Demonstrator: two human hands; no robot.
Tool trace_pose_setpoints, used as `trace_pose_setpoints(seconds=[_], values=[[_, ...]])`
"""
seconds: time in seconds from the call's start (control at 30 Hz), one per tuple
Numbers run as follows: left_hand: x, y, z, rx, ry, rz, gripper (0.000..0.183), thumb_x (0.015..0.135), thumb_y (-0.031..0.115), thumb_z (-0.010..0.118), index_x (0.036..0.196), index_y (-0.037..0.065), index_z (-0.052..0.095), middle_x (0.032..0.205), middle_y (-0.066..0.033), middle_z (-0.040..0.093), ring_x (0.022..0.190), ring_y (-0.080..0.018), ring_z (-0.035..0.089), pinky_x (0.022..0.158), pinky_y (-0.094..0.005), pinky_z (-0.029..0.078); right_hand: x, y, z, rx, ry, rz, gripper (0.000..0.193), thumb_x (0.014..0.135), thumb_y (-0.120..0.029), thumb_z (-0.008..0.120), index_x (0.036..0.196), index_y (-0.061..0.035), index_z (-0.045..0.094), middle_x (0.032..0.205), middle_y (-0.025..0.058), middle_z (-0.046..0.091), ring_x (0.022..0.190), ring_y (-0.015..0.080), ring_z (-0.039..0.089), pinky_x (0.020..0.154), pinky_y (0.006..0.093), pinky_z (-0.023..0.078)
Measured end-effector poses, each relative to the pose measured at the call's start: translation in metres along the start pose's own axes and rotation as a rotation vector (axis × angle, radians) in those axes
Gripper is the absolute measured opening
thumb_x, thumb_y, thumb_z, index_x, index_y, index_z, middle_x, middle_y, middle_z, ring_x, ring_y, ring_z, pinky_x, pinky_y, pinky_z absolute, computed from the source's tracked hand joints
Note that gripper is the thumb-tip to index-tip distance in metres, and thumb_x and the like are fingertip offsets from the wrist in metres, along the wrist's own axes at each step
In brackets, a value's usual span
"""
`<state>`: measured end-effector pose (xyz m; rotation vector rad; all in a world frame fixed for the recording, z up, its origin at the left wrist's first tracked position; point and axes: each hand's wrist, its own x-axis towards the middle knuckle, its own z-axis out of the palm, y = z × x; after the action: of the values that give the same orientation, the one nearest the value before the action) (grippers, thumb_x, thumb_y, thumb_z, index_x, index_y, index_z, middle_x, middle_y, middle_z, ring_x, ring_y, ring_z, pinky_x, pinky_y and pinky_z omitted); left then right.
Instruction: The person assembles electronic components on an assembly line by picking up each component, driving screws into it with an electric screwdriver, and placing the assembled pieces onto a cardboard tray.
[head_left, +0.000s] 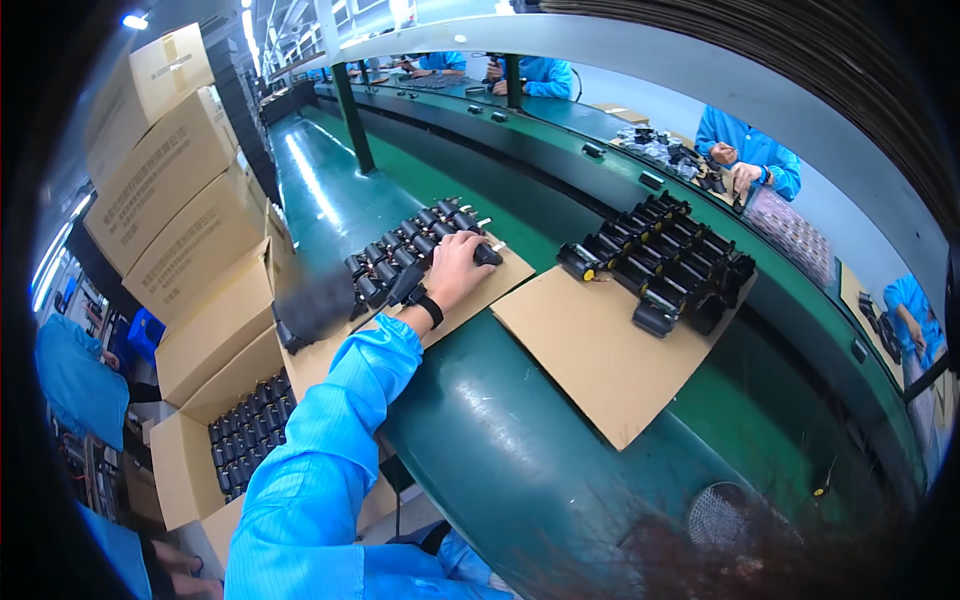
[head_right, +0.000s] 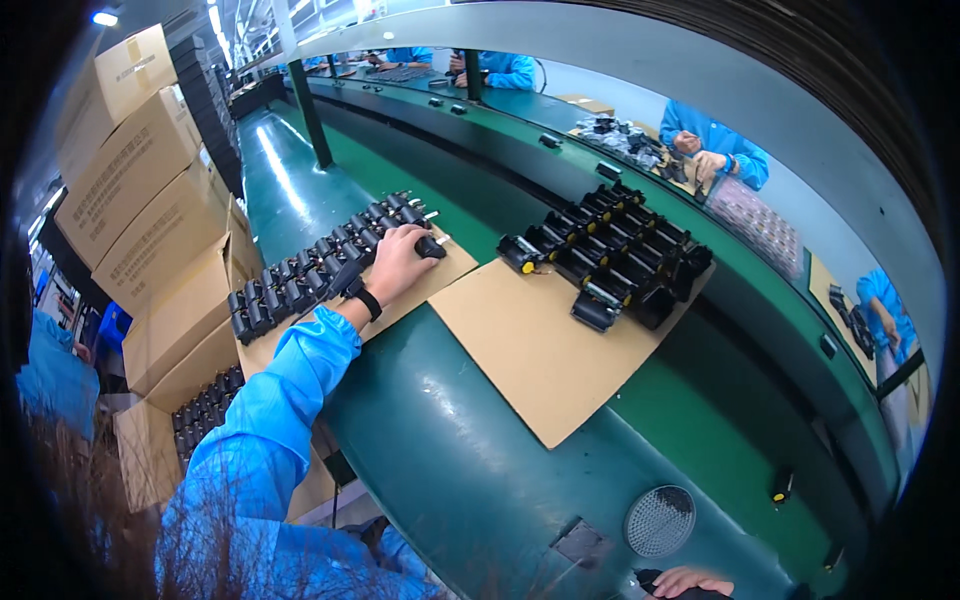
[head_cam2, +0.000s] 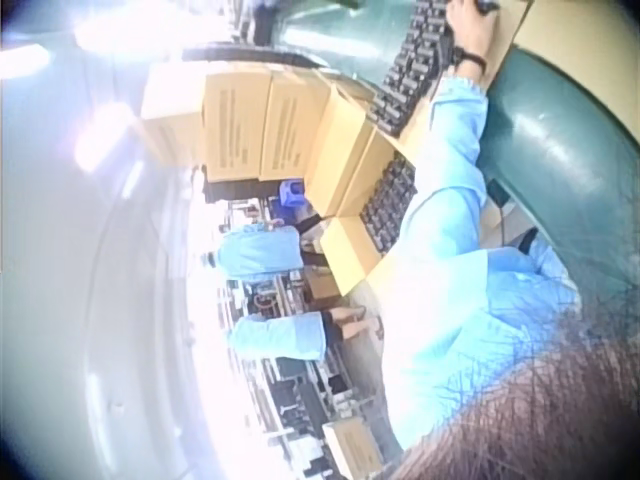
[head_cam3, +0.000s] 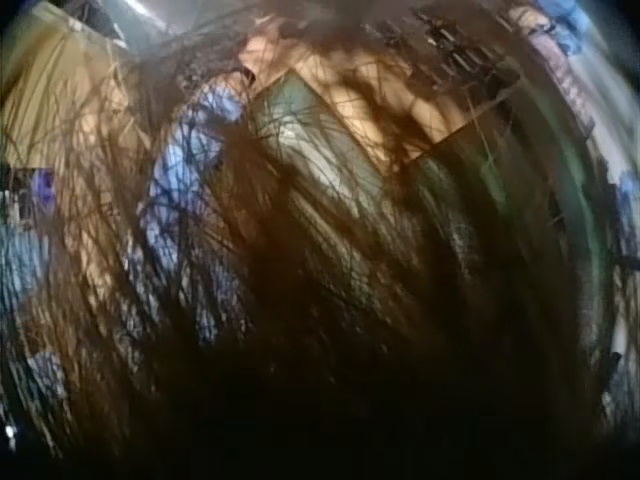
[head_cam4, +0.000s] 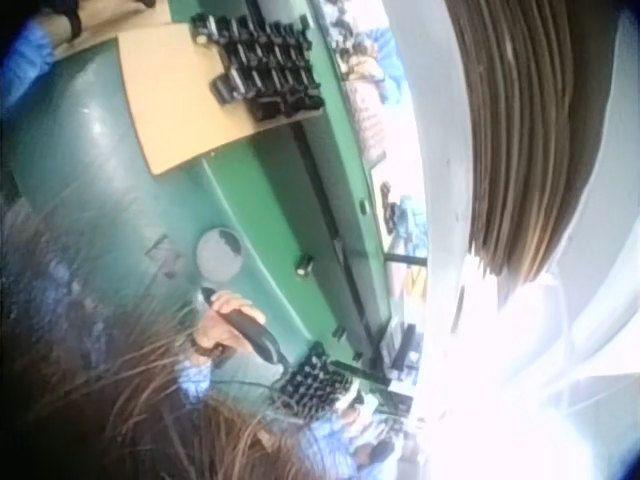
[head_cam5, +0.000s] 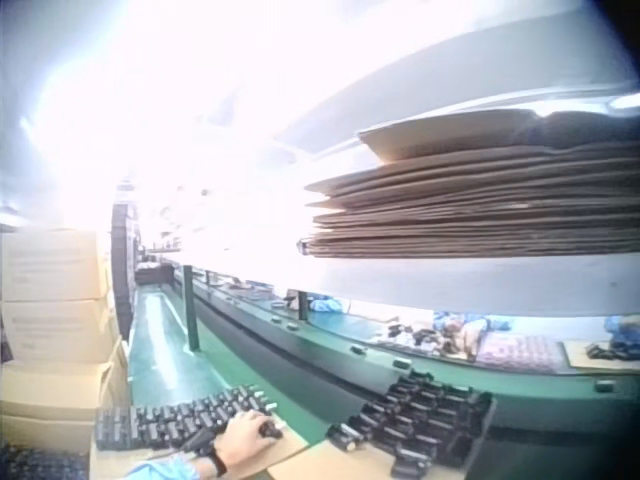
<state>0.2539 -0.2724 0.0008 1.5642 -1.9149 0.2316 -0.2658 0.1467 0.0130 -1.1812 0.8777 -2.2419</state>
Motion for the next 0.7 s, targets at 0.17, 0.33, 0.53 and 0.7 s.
trace_pose_setpoints(seconds=[0.17,0.33,0.53,0.7], values=[[0.005,0.003,0.010,0.007,0.078,0.025,0.053,0.074,0.023,0.086,0.122,0.007,0.071,0.127,-0.0116,0.062,0.121,-0.0341,0.056,0.103,-0.0453,0.048,-0.003,-0.004,-0.005,0.003,0.000,0.007,0.076,0.088,-0.080,0.059,0.108,-0.0073,0.048,0.070,0.0050,0.051,0.054,0.0145,0.050,0.048,0.0267,0.044],[0.015,0.029,0.013,0.098,0.008,-0.038,0.057,0.076,0.026,0.085,0.128,0.009,0.068,0.138,-0.0121,0.059,0.131,-0.0352,0.051,0.106,-0.0503,0.045,-0.001,-0.012,-0.016,0.045,-0.011,0.029,0.076,0.088,-0.079,0.061,0.107,-0.0070,0.047,0.068,0.0033,0.049,0.052,0.0123,0.049,0.046,0.0248,0.043],[0.002,0.176,-0.033,-0.415,0.060,0.281,0.044,0.083,0.010,0.075,0.125,0.005,0.066,0.131,-0.0144,0.062,0.127,-0.0347,0.055,0.109,-0.0434,0.044,0.020,-0.023,0.013,-0.010,0.122,-0.012,0.081,0.087,-0.086,0.051,0.105,-0.0076,0.044,0.067,0.0052,0.051,0.050,0.0166,0.049,0.045,0.0318,0.047],[-0.060,0.385,-0.037,-0.850,-0.292,0.683,0.042,0.088,0.015,0.074,0.128,0.005,0.065,0.126,-0.0147,0.064,0.125,-0.0344,0.057,0.109,-0.0449,0.042,0.013,-0.039,-0.009,-0.007,0.145,-0.055,0.080,0.089,-0.086,0.050,0.105,-0.0075,0.044,0.067,0.0055,0.051,0.050,0.0170,0.051,0.045,0.0323,0.047]])
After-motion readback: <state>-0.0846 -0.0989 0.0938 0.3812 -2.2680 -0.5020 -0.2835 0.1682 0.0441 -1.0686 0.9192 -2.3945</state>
